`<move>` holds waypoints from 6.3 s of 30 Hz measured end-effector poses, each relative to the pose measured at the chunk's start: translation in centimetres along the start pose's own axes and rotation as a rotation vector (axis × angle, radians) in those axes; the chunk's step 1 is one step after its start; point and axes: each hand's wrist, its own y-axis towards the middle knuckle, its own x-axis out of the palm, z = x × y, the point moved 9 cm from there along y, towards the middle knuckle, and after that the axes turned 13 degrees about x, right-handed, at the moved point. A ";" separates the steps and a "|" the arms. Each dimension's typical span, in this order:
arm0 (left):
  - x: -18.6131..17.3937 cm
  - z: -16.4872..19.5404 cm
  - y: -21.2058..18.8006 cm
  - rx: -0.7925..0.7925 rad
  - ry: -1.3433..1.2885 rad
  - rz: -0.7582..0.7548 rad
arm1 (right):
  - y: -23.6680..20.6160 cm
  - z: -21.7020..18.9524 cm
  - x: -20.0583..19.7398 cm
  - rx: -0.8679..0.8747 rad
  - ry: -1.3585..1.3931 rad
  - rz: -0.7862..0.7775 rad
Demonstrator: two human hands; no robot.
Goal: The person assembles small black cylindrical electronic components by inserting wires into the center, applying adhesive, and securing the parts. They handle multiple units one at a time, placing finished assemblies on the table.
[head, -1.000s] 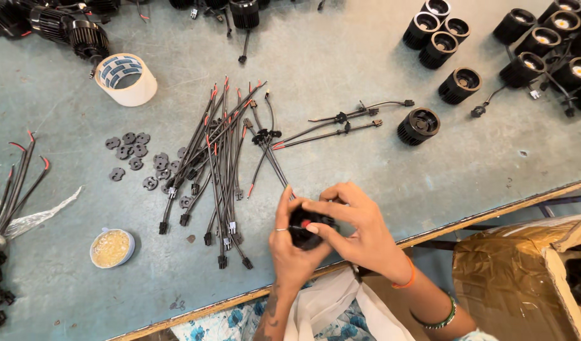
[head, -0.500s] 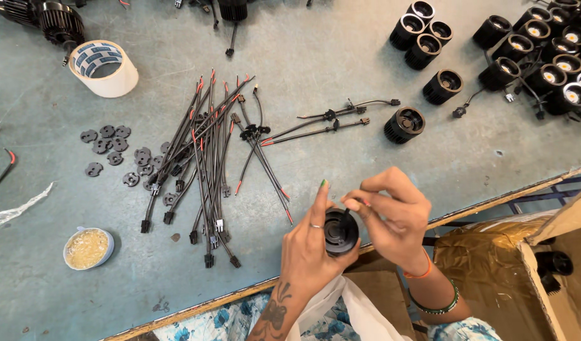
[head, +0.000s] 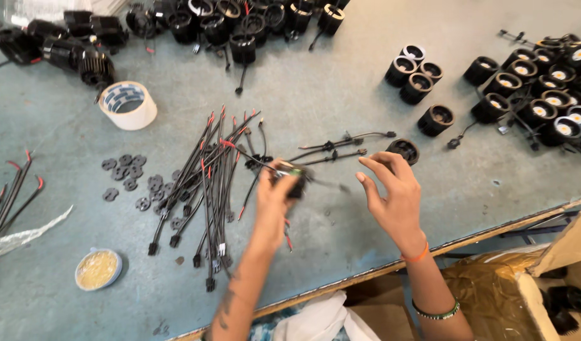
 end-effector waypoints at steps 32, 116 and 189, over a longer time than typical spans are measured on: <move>9.0 7.0 -6.0 0.937 1.321 -0.720 | -2.1 2.2 1.6 -0.181 0.056 -0.373; -3.5 1.6 -9.0 -0.037 -0.270 -0.168 | -8.8 -10.3 5.6 -0.368 -0.164 -0.356; 0.9 2.8 -9.8 0.517 0.783 -0.550 | -7.7 -4.1 7.9 -0.163 -0.112 -0.400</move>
